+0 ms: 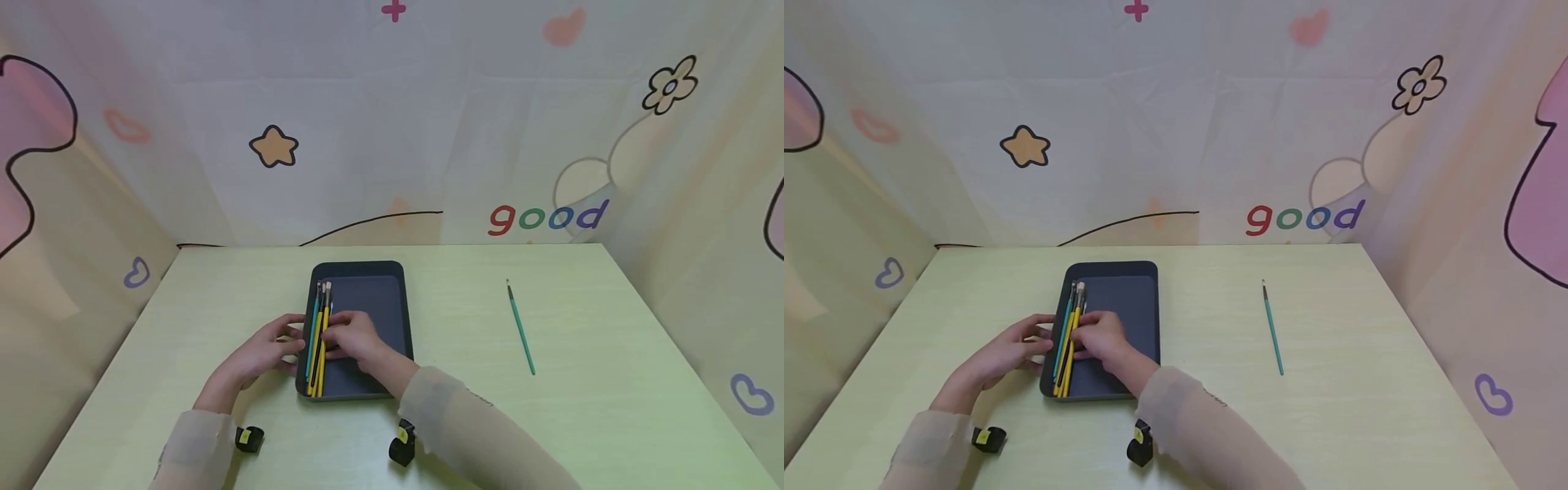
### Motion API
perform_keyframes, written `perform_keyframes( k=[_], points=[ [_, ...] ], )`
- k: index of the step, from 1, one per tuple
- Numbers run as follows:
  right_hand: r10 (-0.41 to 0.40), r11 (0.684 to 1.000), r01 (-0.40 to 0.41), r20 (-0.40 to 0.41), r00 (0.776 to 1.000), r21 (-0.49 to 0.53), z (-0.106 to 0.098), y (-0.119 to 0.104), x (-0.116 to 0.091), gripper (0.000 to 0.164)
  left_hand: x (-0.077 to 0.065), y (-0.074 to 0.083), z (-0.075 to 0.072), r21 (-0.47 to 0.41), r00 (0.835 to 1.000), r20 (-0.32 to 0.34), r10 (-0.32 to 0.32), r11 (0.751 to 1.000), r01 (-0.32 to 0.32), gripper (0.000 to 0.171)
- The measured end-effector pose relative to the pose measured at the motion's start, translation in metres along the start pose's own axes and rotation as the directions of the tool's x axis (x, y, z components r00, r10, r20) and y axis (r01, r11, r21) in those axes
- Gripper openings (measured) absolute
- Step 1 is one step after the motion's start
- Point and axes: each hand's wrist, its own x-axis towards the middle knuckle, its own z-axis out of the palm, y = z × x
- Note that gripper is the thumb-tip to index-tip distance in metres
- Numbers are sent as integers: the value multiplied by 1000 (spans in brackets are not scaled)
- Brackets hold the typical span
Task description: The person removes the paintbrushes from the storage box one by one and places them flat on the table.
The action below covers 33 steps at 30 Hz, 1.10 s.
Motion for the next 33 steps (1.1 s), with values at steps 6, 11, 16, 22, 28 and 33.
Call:
perform_keyframes(
  k=[6, 11, 16, 22, 28, 33],
  points=[
    [7, 1000, -6, 24, 1000, -6, -8, -2, 0, 39, 0, 0, 0, 3, 1000, -7, -7, 1000, 7, 54],
    [2, 1000, -2, 38, 999, 2, -14, -3, 0, 41, 0, 0, 0, 3, 1000, -10, -5, 1000, 5, 55],
    [-8, 1000, 8, 46, 999, 2, -18, -6, -2, 40, 0, 0, 1, 2, 1000, -9, -10, 1000, 10, 55],
    [-18, 999, 20, 49, 999, -33, -27, -14, -5, 38, -1, 0, 1, 2, 1000, -15, -22, 1000, 22, 55],
    [-42, 998, 46, 81, 996, -50, -39, -21, -13, 39, -1, 1, 2, 8, 999, -24, -27, 1000, 28, 55],
    [-54, 995, 62, 104, 993, -75, -49, -27, -21, 38, 0, -1, 1, 11, 999, -28, -17, 1000, 17, 55]
  ],
)
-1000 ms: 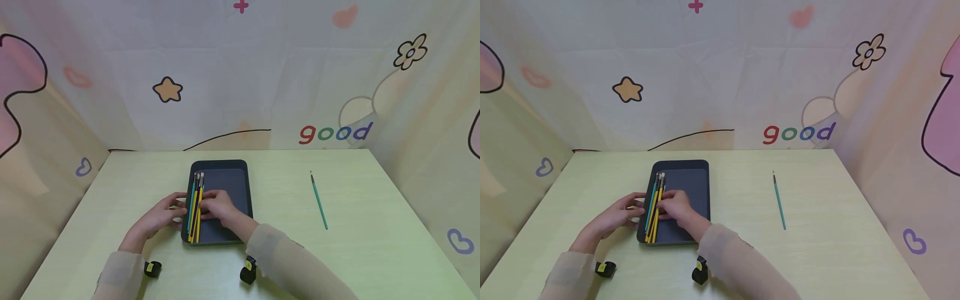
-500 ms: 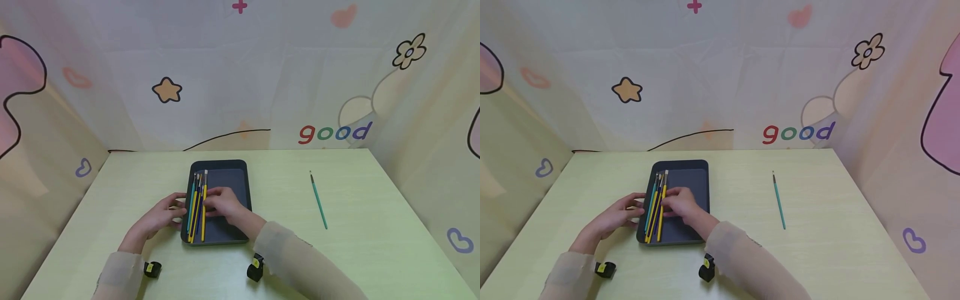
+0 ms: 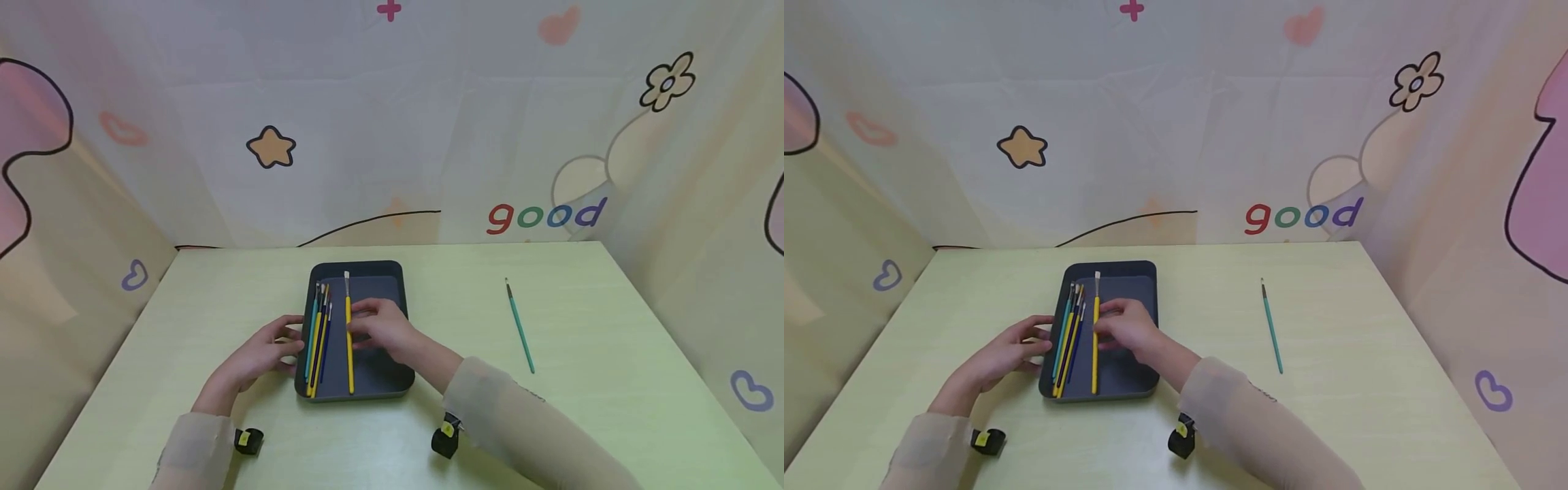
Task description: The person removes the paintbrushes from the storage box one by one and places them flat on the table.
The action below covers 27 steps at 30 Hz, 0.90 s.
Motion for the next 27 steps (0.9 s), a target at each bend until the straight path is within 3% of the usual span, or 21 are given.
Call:
perform_keyframes(
  k=[12, 27],
  points=[
    [8, 999, -7, 29, 1000, -54, -26, -10, -17, 38, 0, 0, -1, -6, 1000, 17, 25, 1000, -25, 54],
    [2, 995, -2, -2, 1000, -104, -74, -12, -39, 42, 1, -2, 0, -8, 1000, 17, 25, 1000, -25, 54]
  ],
)
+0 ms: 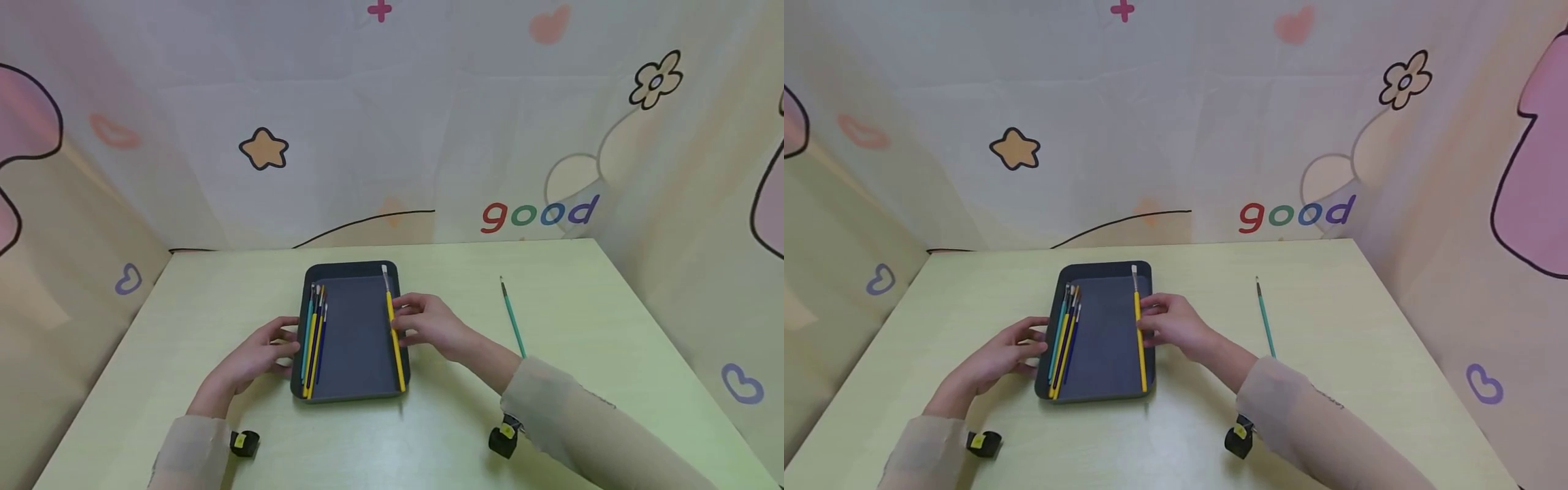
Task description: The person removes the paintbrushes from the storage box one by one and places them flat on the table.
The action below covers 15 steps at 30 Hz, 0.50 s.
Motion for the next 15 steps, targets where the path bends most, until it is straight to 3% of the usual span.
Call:
perform_keyframes(
  k=[8, 15],
  points=[
    [-5, 1000, 6, -34, 999, 21, -30, 11, -7, 44, -4, 1, 0, 8, 1000, -3, 3, 1000, -3, 54],
    [43, 999, -44, -78, 996, -17, -58, 25, -11, 46, -3, 1, 1, 5, 1000, -3, 3, 1000, -3, 54]
  ],
)
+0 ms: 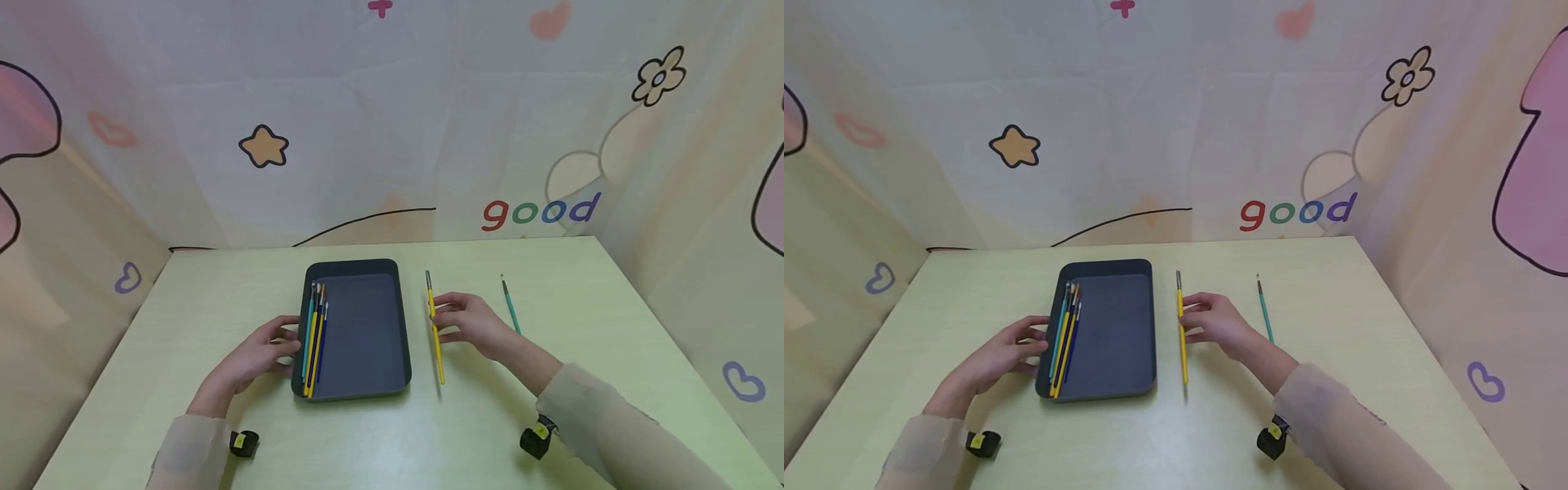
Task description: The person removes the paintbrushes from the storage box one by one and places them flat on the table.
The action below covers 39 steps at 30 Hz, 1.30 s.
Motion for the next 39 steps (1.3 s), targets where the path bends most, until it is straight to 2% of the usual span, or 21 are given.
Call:
perform_keyframes(
  k=[9, 13, 22, 32, 39],
  points=[
    [46, 998, -47, -25, 999, -46, -33, 14, 2, 46, 0, 0, 0, -15, 1000, -10, 11, 1000, -11, 56],
    [63, 994, -65, -24, 998, -86, -42, 16, 1, 46, -1, 0, 0, -26, 1000, -14, 17, 1000, -17, 56],
    [84, 983, -96, -79, 993, -159, -62, 20, 0, 47, -2, -2, -1, -39, 999, -20, 38, 998, -39, 55],
    [103, 976, -112, -58, 993, -188, -81, 27, -3, 46, -4, -2, 0, -35, 999, -27, 33, 999, -34, 55],
    [103, 967, -110, -43, 994, -230, -87, 29, -4, 43, -4, -2, 1, -33, 999, -24, 36, 999, -37, 54]
  ],
)
